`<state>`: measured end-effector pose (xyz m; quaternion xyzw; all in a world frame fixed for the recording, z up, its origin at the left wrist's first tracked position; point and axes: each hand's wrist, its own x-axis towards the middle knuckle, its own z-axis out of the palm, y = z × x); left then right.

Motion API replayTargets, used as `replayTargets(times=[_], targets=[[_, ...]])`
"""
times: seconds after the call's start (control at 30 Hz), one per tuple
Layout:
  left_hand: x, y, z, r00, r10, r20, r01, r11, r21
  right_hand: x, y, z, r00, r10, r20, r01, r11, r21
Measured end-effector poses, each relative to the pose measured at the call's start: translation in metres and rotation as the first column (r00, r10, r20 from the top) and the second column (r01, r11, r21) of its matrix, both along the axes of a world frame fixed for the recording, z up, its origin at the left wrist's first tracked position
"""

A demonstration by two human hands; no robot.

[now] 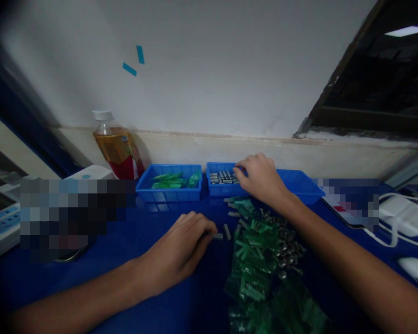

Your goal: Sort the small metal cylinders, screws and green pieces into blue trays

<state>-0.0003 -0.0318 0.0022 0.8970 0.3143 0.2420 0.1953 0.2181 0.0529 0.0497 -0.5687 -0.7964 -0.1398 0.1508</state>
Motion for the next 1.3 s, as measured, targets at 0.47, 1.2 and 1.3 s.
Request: replayTargets(times=[0.47, 1.2, 1.3], targets=[[-0.001, -0.001, -0.002, 0.981, -0.044, 0.189, 0.056, 0.997, -0.055, -0.028, -0.115, -0.043, 0.924, 0.327, -0.199, -0.332, 0.943, 0.007], [0.001, -0.001, -0.001, 0.997, 0.033, -0.072, -0.033, 0.999, 0.008, -0.011, -0.060, -0.002, 0.956, 0.222, -0.193, -0.220, 0.975, 0.035], [0.002, -0.002, 0.001, 0.979, -0.124, -0.160, 0.136, 0.989, 0.061, -0.006, -0.012, 0.007, 0.977, 0.152, -0.149, -0.160, 0.986, -0.043]])
